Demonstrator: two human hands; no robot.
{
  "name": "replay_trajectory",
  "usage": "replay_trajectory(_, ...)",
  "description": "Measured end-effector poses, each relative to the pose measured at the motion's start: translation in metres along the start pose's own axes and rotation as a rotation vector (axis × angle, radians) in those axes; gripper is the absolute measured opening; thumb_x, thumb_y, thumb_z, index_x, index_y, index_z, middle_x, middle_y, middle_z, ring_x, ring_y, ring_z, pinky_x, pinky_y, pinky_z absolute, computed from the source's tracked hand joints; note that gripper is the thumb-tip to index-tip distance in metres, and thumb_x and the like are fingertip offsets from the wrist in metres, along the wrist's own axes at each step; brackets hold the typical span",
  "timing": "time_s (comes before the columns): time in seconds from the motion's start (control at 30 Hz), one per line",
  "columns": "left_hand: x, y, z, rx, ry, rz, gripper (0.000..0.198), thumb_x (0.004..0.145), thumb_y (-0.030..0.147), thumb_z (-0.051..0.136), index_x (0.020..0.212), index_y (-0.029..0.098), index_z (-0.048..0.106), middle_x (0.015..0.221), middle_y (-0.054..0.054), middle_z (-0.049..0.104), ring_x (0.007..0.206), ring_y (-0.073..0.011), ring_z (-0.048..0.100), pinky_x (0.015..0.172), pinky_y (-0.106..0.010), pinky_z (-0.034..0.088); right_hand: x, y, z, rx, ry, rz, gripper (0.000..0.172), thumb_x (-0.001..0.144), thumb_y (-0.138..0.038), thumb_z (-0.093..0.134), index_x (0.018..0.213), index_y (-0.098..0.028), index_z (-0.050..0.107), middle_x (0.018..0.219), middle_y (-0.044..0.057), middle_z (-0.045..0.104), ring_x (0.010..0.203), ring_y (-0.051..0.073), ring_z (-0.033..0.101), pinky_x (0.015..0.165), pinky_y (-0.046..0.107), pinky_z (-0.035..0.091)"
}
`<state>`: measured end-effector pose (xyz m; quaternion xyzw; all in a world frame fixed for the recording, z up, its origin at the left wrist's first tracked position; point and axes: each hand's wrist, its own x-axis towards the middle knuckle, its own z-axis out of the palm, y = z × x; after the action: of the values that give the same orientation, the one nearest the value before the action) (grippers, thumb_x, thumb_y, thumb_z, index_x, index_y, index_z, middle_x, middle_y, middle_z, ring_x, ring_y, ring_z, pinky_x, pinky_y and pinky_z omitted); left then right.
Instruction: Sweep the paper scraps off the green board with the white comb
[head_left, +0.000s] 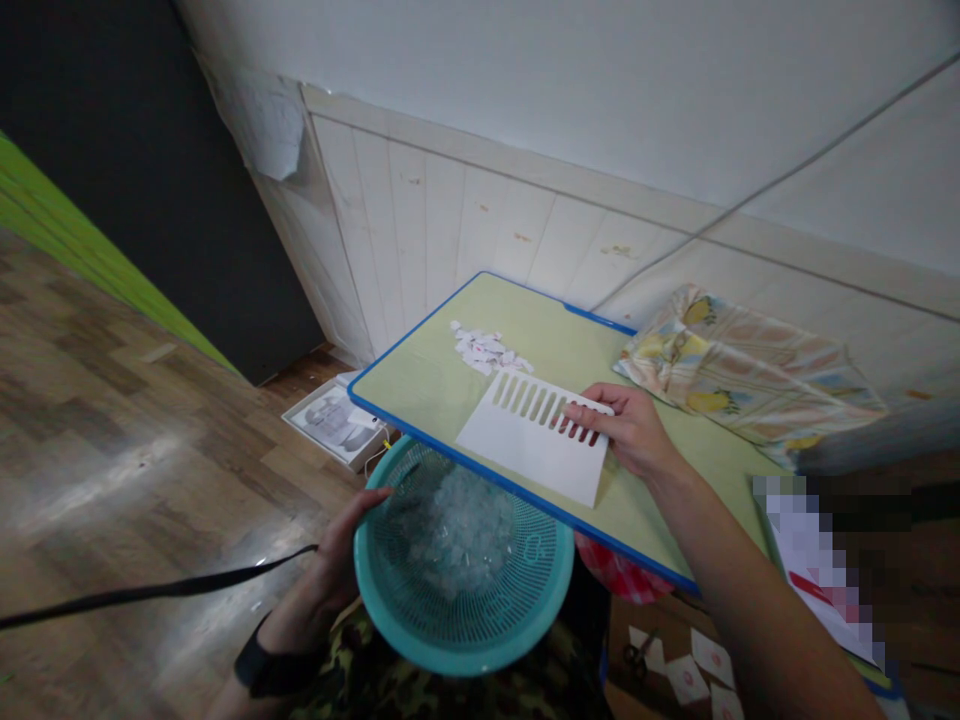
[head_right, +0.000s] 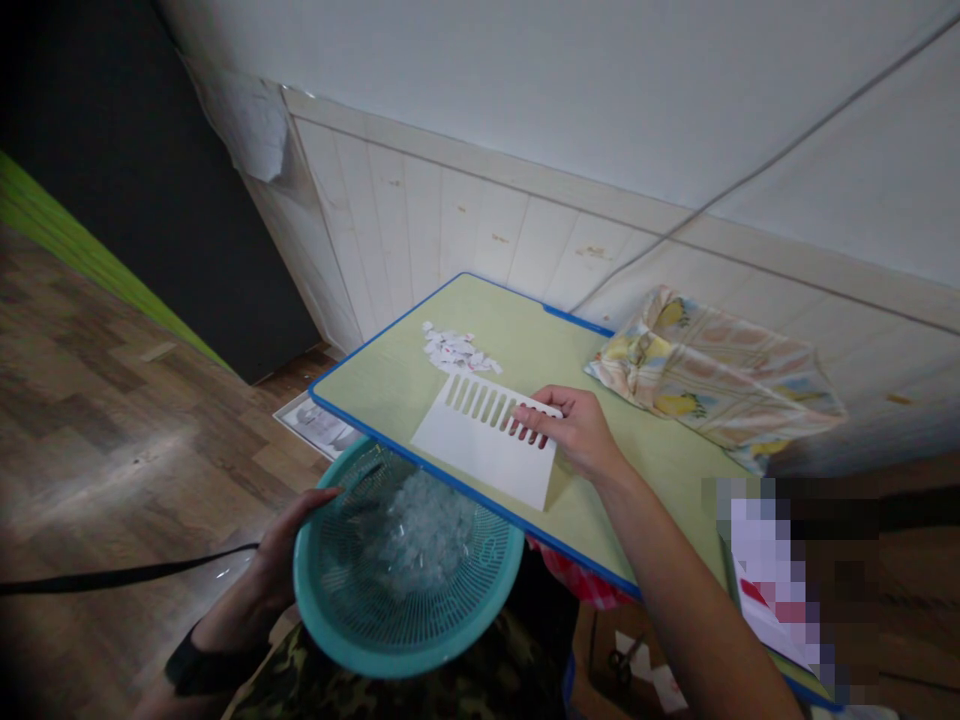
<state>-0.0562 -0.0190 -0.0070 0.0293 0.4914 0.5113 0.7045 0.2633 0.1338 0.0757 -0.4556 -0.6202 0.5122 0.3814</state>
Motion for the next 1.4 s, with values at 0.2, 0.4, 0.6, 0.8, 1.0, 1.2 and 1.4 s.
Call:
replay_trajectory(0.2,0.0,0.002,0.005,-0.022,0.004,0.01,0.019,0.086,0.014,0.064,0.072,0.016,0.077,0.061,-0.008,0.079,0.051,-0.0222,0.073,0.052,-0.029,0.06,0.012,0.0,-0.023,0.018,0.245,-0.11,0.033,0.066,-0.045,0.087,0.082,-0.018,0.076,0.072,0.005,0.076,0.055,0.018,0.066,0.053,0.029,0.051)
replay_trajectory(0.4,0.002,0.004,0.007,-0.071,0.047,-0.043,0.022,0.087,0.013,0.06,0.098,0.013,0.079,0.061,-0.009,0.08,0.058,-0.0293,0.077,0.061,-0.038,0.065,0.021,0.006,-0.04,-0.298,0.585,-0.35,0.03,0.071,-0.046,0.083,0.083,-0.019,0.079,0.065,0.003,0.074,0.054,0.02,0.064,0.052,0.031,0.049)
replay_trajectory(0.6,0.004,0.002,0.003,-0.051,0.024,-0.019,0.018,0.087,0.014,0.063,0.078,0.014,0.078,0.064,-0.011,0.08,0.058,-0.0284,0.077,0.06,-0.037,0.065,0.024,0.008,-0.02,-0.381,0.549,-0.362,0.028,0.077,-0.046,0.077,0.083,-0.019,0.079,0.065,0.003,0.074,0.055,0.019,0.064,0.052,0.03,0.048)
replay_trajectory(0.8,-0.001,0.005,0.01,-0.006,0.034,-0.013,0.026,0.09,0.013,0.059,0.07,0.013,0.076,0.063,-0.012,0.08,0.054,-0.0256,0.075,0.058,-0.034,0.063,0.037,-0.002,-0.007,-0.441,0.477,-0.348,0.03,0.078,-0.046,0.075,0.083,-0.017,0.079,0.067,0.005,0.075,0.056,0.019,0.064,0.053,0.029,0.047)
replay_trajectory(1.0,0.0,0.007,0.009,-0.019,0.038,-0.004,0.024,0.088,0.013,0.062,0.068,0.013,0.076,0.058,-0.009,0.078,0.049,-0.0211,0.072,0.053,-0.029,0.061,0.037,-0.011,-0.001,-0.436,0.397,-0.349,0.029,0.078,-0.046,0.075,0.08,-0.017,0.079,0.067,0.004,0.075,0.056,0.018,0.065,0.052,0.027,0.047)
replay_trajectory(1.2,0.003,0.006,0.004,-0.025,0.076,0.006,0.027,0.089,0.014,0.06,0.068,0.011,0.076,0.057,-0.009,0.077,0.049,-0.0202,0.071,0.053,-0.029,0.06,0.041,-0.014,0.004,-0.447,0.454,-0.38,0.029,0.077,-0.045,0.075,0.08,-0.016,0.079,0.066,0.005,0.075,0.054,0.018,0.065,0.05,0.027,0.047)
replay_trajectory(1.4,0.003,0.007,0.005,-0.04,0.076,-0.004,0.026,0.089,0.013,0.061,0.067,0.011,0.075,0.055,-0.008,0.076,0.047,-0.0191,0.07,0.051,-0.027,0.059,0.047,-0.02,0.009,-0.493,0.477,-0.408,0.03,0.078,-0.046,0.073,0.082,-0.017,0.08,0.066,0.004,0.075,0.055,0.018,0.065,0.052,0.028,0.047)
